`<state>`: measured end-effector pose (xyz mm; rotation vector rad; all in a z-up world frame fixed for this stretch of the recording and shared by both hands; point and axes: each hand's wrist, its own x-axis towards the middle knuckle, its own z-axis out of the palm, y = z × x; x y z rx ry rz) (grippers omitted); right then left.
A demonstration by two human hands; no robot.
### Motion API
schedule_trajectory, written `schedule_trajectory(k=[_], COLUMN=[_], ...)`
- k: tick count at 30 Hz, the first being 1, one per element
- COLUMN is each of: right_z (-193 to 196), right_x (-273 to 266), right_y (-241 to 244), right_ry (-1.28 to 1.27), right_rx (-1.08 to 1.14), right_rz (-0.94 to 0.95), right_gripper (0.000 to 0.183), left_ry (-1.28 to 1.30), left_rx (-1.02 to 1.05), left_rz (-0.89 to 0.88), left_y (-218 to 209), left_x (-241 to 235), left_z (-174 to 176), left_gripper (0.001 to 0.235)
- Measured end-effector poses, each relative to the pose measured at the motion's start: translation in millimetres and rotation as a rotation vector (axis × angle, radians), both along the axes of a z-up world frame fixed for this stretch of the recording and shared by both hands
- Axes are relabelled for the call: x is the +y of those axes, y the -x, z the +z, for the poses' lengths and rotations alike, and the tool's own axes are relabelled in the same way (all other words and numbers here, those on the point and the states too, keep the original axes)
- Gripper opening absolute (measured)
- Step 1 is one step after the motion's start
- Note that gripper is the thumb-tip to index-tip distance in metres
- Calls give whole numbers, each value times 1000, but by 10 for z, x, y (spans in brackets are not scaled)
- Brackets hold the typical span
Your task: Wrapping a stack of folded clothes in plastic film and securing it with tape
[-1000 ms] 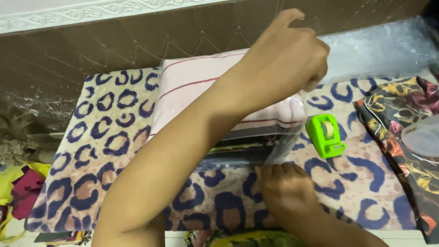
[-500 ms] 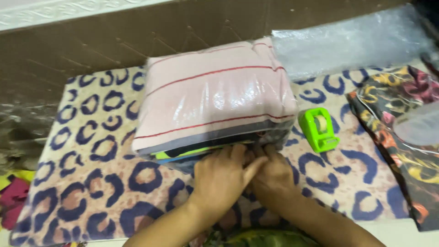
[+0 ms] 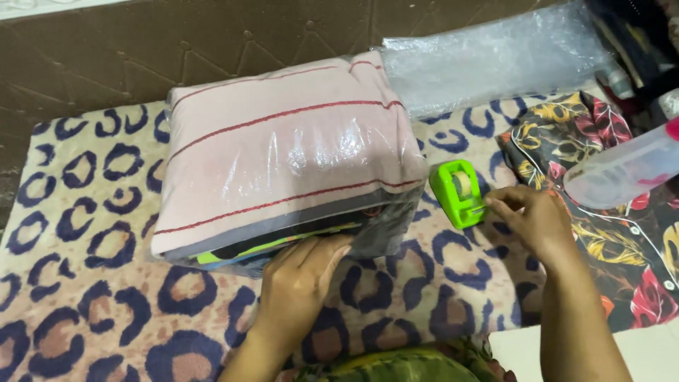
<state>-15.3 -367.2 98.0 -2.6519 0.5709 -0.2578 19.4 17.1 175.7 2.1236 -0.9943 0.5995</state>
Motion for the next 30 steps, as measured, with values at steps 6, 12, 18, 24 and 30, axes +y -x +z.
schedule_trajectory(k=[6, 12, 18, 24, 30], right_z=[-152, -273, -185, -376, -600], right_x=[-164, -141, 159, -35, -108], right_y=[-173, -153, -94, -15, 319], right_ry=[-364, -724, -1154, -1313, -1552], right_rx=[166, -15, -106, -85, -342], right_rz=[39, 83, -180, -269, 227], right_gripper=[22, 12, 11, 9, 44], left_ry=[20, 32, 36, 41, 25], left_rx=[28, 45, 35, 34, 56], left_rz=[-39, -65, -65, -50, -43], left_y=[-6, -9, -6, 11, 15], left_x=[22, 29, 31, 16, 1], left_z=[10, 14, 4, 30, 13], left_gripper=[10, 12, 12, 14, 13])
